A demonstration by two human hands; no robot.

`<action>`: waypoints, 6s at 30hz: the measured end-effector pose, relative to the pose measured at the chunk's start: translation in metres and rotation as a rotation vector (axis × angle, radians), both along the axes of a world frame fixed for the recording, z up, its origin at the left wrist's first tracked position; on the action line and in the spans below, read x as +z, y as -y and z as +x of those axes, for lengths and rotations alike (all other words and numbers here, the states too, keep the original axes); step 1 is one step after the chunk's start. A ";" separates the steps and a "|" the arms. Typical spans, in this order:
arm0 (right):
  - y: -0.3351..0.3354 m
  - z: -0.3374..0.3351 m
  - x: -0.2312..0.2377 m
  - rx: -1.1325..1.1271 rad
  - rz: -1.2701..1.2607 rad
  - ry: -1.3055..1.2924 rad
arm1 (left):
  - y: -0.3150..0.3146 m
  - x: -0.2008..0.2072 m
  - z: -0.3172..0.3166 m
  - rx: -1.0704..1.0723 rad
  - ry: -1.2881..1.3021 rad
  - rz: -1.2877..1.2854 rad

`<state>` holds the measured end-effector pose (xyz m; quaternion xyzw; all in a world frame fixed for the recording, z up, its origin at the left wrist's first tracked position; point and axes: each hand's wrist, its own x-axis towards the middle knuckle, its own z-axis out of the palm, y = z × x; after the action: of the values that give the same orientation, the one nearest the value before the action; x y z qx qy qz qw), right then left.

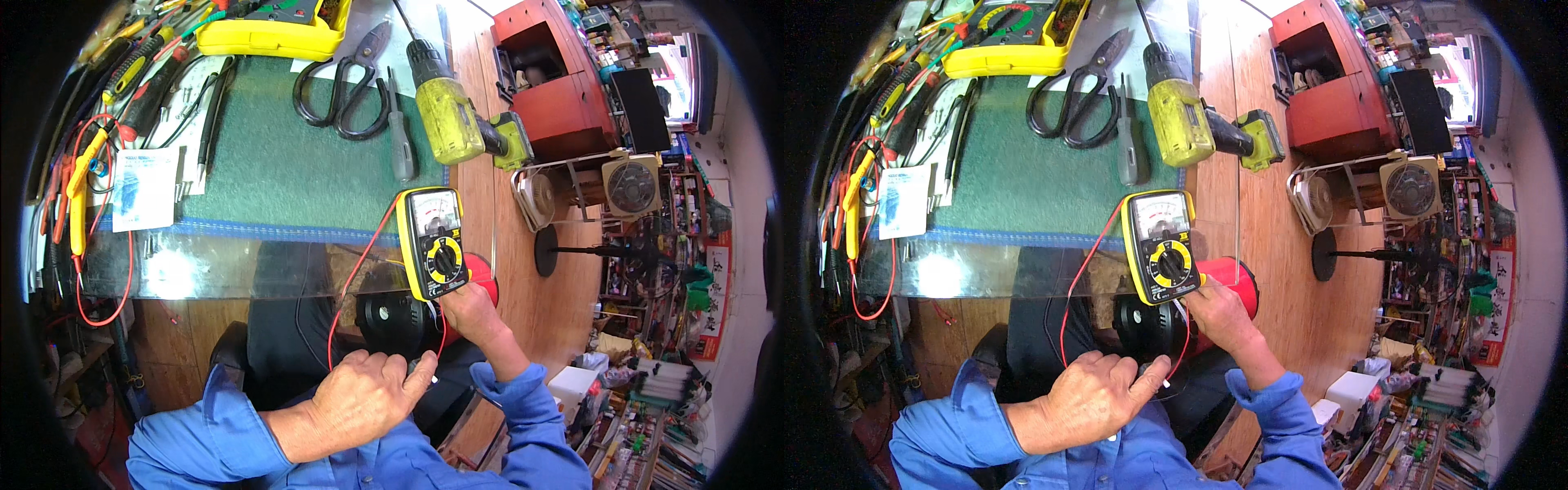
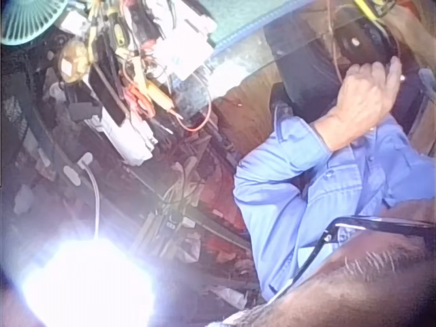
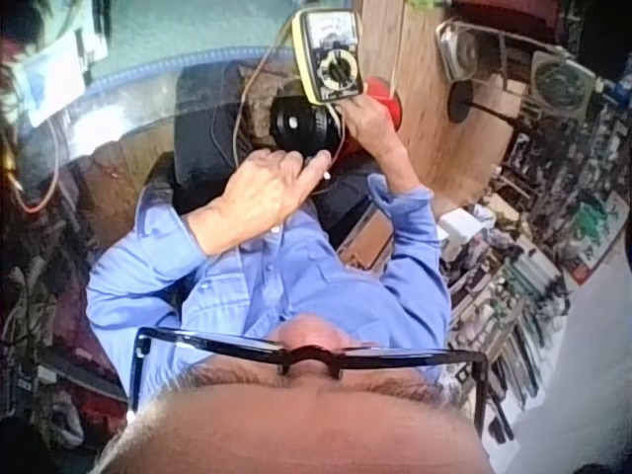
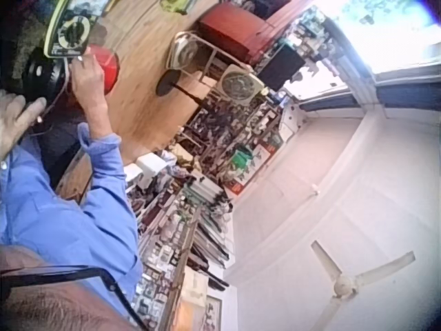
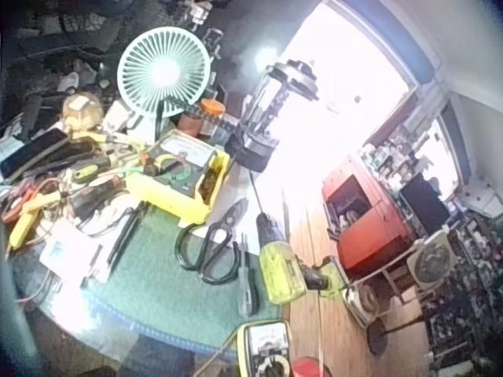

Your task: The person tests a red cylindrical electric motor using a multimeter. They connect the multimeter probes to the motor's wires and a small black component, checking readings while holding the motor on their lap.

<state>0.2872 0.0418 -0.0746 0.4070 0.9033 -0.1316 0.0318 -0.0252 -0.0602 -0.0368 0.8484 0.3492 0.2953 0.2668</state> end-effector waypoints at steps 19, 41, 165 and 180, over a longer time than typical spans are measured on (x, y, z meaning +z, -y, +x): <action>0.001 0.000 -0.004 -0.068 0.042 -0.073 | -0.016 0.002 -0.003 0.025 0.284 -0.620; 0.001 -0.003 -0.004 -0.043 0.064 -0.095 | -0.018 0.008 -0.006 0.047 0.323 -0.625; 0.084 -0.051 0.053 -0.462 -0.632 -1.206 | -0.027 0.003 -0.007 0.039 0.293 -0.620; 0.084 -0.054 0.060 -0.377 -0.471 -1.053 | -0.028 0.007 -0.009 0.045 0.313 -0.678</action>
<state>0.2330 -0.0422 -0.0142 0.4221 0.6568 -0.5150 -0.3539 -0.0342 -0.0318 -0.0297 0.6483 0.4006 0.2949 0.5764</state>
